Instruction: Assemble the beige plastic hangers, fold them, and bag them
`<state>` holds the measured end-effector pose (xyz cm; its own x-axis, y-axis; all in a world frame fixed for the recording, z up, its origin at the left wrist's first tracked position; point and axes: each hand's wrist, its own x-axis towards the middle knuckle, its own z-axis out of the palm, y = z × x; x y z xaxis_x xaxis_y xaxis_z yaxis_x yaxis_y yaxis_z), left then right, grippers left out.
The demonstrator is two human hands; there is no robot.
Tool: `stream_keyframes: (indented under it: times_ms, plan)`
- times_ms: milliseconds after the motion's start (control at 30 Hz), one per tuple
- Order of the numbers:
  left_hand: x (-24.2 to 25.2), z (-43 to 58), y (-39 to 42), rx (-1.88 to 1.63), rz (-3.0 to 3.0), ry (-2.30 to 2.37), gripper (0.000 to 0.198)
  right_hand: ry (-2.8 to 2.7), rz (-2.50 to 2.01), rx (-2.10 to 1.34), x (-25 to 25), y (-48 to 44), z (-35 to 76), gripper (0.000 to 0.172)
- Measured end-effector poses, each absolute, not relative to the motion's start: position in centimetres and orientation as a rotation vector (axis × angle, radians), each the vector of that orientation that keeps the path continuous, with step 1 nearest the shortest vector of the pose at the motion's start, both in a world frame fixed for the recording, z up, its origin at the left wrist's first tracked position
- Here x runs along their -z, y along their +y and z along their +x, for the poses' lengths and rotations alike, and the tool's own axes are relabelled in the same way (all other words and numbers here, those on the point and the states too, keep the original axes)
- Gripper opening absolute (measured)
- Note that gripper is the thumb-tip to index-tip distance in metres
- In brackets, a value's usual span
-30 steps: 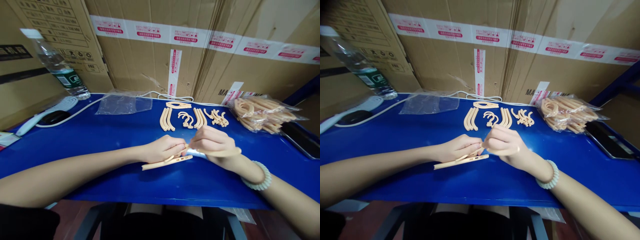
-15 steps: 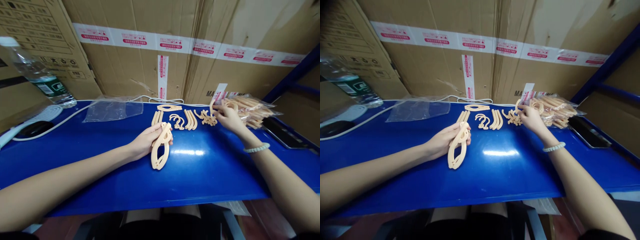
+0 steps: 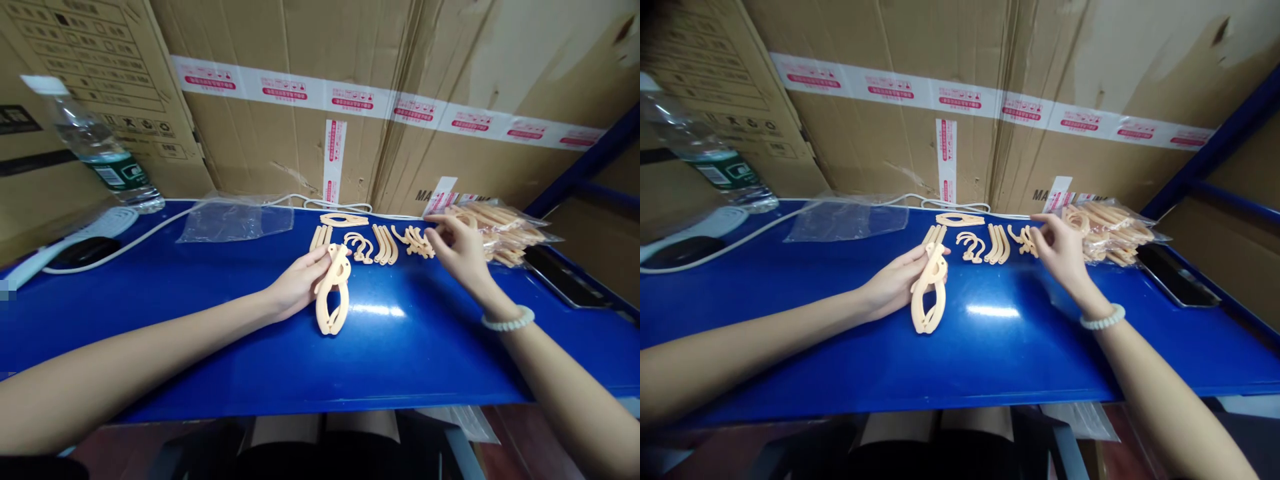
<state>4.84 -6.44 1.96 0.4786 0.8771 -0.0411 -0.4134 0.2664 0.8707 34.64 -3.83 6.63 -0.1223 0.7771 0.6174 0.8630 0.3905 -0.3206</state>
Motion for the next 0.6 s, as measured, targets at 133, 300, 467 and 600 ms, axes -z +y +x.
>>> stream_keyframes:
  times_ms: [133, 300, 467, 600]
  plan:
    - [-1.8, 5.2, -6.4, -1.000, 0.951, 0.593, 0.033, -2.380, -0.731, 0.158, -6.0, -8.5, 29.0, 0.032]
    - [-1.8, 5.4, -6.5, -1.038, 0.930, 0.576, 0.042, -2.707, -0.346, 0.367, -4.3, -11.1, 25.6, 0.027]
    - [-1.5, 5.3, -6.7, -0.966, 1.164, 0.565, 0.041, -2.676, -0.353, 0.460, -3.9, -10.5, 26.2, 0.022]
    - [-1.3, 5.1, -7.2, -0.906, 1.538, 0.681, 0.032, -2.617, -0.367, 0.586, -3.8, -10.5, 26.2, 0.018]
